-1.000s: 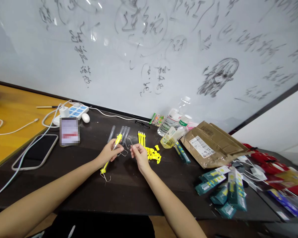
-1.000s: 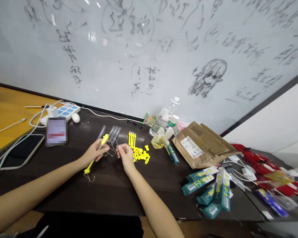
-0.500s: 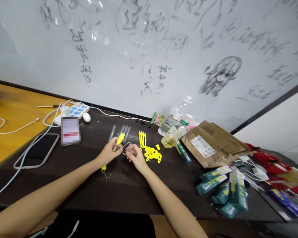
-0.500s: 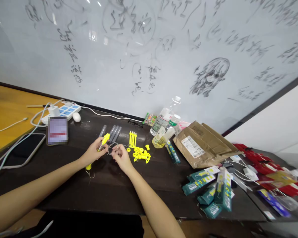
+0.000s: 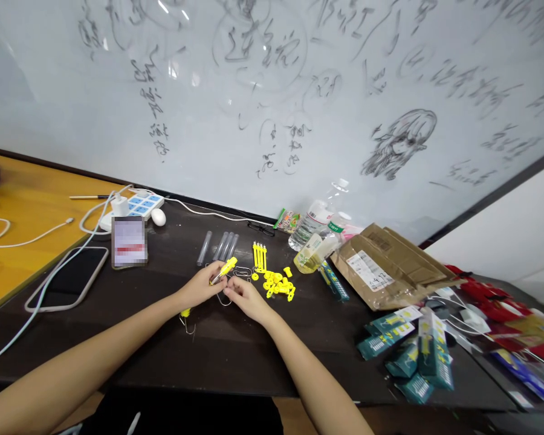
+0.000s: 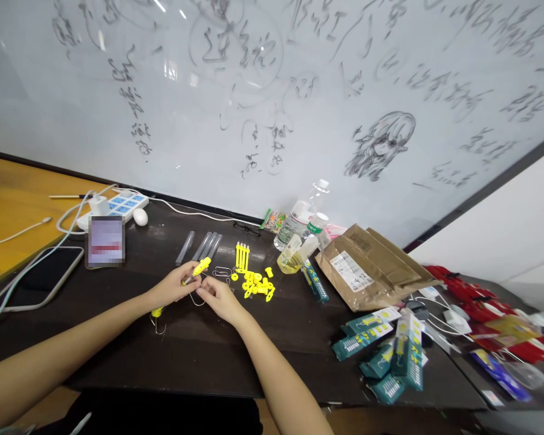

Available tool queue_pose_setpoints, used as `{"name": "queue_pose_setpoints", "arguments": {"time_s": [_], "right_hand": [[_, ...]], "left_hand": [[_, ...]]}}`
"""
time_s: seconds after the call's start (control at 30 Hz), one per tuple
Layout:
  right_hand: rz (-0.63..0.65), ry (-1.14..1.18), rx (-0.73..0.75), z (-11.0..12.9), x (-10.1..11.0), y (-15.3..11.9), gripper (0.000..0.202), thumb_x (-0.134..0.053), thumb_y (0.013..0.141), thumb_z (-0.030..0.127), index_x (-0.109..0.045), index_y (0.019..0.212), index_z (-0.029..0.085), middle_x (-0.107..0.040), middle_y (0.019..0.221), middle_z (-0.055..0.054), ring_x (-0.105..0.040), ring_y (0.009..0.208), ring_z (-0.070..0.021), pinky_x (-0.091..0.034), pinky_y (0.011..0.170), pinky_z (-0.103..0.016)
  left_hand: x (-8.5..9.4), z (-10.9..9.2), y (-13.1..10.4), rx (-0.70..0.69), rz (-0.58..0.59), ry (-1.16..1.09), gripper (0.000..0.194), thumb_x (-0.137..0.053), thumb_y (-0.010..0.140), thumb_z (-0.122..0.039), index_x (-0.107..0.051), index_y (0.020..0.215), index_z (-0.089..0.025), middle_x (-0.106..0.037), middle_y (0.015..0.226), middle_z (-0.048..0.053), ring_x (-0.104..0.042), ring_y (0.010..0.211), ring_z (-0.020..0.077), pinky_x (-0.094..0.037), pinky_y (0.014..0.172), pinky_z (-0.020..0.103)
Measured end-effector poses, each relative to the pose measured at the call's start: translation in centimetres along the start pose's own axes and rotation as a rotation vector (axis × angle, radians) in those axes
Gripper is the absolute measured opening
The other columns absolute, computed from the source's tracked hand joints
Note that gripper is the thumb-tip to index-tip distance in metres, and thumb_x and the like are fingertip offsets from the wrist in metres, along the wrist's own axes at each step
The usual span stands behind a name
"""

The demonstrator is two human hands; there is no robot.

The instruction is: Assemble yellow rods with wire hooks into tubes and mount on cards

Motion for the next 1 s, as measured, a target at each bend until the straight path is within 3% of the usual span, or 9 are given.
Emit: {"name": "queue_pose_setpoints", "arguments": {"time_s": [0.13, 0.23, 0.3, 0.57, 0.73, 1.0], "right_hand": [[-0.152, -0.209, 0.061, 1.1, 1.8, -0.1, 0.030, -0.041, 0.090, 0.038, -0.045, 0.066, 0.020, -0.044, 0.058, 0.004, -0.040, 0.053, -0.0104, -0.031, 0.054, -0.022], [-0.365, -0.532, 0.061, 1.9, 4.2, -0.6, 0.025, -0.041, 0.091, 0.034, -0.050, 0.072, 0.021, -0.050, 0.063, 0.001, -0.045, 0.057, -0.0121, -0.031, 0.054, -0.023], [-0.426, -0.730, 0.066, 2.4, 4.7, -0.9, 0.021, -0.043, 0.090, 0.031, -0.054, 0.075, 0.021, -0.055, 0.071, -0.001, -0.049, 0.062, -0.0135, -0.031, 0.056, -0.024], [-0.280, -0.848, 0.166, 2.7, 2.1, -0.6, 0.020, -0.040, 0.093, 0.030, -0.057, 0.085, 0.023, -0.064, 0.084, -0.004, -0.059, 0.075, -0.0154, -0.036, 0.060, -0.023], [-0.298, -0.857, 0.096, 2.3, 2.6, -0.5, 0.018, -0.041, 0.092, 0.029, -0.055, 0.083, 0.022, -0.066, 0.081, -0.003, -0.061, 0.069, -0.0158, -0.033, 0.055, -0.023], [-0.274, -0.886, 0.032, 1.5, 2.8, -0.4, 0.010, -0.043, 0.089, 0.026, -0.052, 0.091, 0.023, -0.063, 0.064, 0.001, -0.058, 0.052, -0.0162, -0.025, 0.049, -0.023]], "left_hand": [[0.6, 0.7, -0.1, 0.063, -0.061, -0.040, 0.038, -0.057, 0.078, -0.038, -0.049, 0.110, -0.018, -0.054, 0.075, -0.002, -0.040, 0.038, 0.0039, -0.031, 0.032, 0.016], [0.9, 1.2, -0.3, 0.116, -0.098, -0.057, 0.040, -0.052, 0.082, -0.043, -0.050, 0.112, -0.017, -0.047, 0.065, -0.004, -0.039, 0.037, 0.0040, -0.028, 0.029, 0.014], [0.3, 1.7, -0.3, 0.159, -0.061, -0.087, 0.038, -0.044, 0.086, -0.044, -0.050, 0.112, -0.017, -0.044, 0.065, -0.005, -0.037, 0.036, 0.0034, -0.027, 0.028, 0.013], [-1.9, 2.2, -0.6, 0.198, 0.106, -0.057, 0.034, -0.041, 0.086, -0.046, -0.050, 0.104, -0.018, -0.045, 0.063, -0.006, -0.043, 0.035, 0.0048, -0.035, 0.028, 0.014], [-2.2, 2.6, -0.7, 0.216, 0.147, -0.079, 0.036, -0.042, 0.086, -0.048, -0.048, 0.106, -0.019, -0.047, 0.061, -0.006, -0.045, 0.032, 0.0057, -0.036, 0.028, 0.015], [-2.3, 3.2, -0.8, 0.285, 0.168, -0.073, 0.030, -0.045, 0.084, -0.048, -0.049, 0.092, -0.019, -0.049, 0.055, -0.007, -0.045, 0.028, 0.0064, -0.033, 0.026, 0.014]]}}
Point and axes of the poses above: each hand's wrist, its own y-axis towards the middle knuckle, its own x-axis out of the back of the hand, z = x × y, the point moved 9 cm from there along y, towards the middle knuckle
